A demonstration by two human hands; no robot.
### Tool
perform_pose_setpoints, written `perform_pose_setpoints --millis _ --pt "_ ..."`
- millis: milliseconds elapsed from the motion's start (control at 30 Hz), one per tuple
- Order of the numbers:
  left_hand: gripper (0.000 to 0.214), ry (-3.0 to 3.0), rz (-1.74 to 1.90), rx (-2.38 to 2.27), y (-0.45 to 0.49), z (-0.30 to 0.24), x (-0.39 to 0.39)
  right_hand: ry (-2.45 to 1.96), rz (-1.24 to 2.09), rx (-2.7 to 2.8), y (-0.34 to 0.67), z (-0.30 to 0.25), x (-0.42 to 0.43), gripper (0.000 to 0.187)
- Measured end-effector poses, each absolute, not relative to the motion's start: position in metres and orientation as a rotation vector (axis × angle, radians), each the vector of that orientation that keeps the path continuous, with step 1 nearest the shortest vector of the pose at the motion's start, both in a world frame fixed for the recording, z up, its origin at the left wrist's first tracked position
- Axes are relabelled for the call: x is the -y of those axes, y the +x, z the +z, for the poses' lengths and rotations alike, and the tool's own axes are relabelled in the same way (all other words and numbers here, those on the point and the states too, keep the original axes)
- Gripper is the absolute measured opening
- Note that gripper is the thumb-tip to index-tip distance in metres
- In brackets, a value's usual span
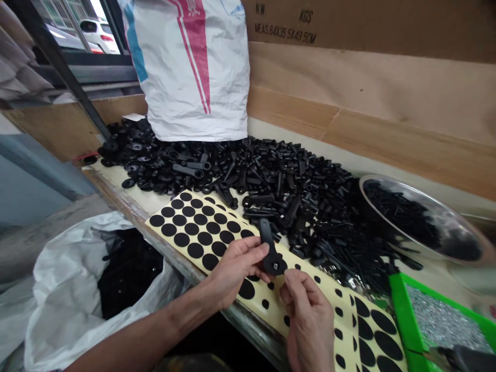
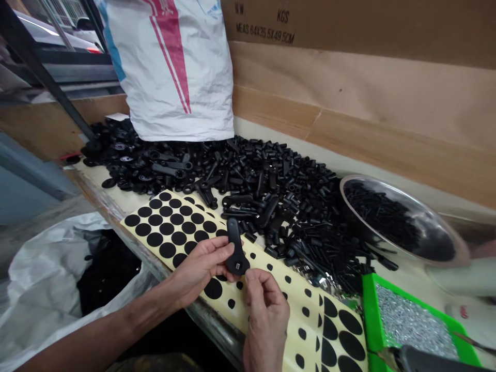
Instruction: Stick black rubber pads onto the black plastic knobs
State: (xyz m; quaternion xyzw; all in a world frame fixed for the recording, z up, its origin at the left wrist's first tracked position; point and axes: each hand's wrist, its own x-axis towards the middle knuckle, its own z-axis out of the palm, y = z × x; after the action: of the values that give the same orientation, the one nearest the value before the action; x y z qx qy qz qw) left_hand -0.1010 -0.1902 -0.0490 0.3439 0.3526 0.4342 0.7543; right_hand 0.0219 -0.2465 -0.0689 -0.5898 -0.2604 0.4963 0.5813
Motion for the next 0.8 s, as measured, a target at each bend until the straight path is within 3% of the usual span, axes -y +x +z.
perform_pose_setpoints --millis 800 --pt "0.029 0.732 0.956 -0.765 -0.0994 -0.0539 0.1881 -1.404 1.123 0.595 0.0217 -0.0722 0.243 0.035"
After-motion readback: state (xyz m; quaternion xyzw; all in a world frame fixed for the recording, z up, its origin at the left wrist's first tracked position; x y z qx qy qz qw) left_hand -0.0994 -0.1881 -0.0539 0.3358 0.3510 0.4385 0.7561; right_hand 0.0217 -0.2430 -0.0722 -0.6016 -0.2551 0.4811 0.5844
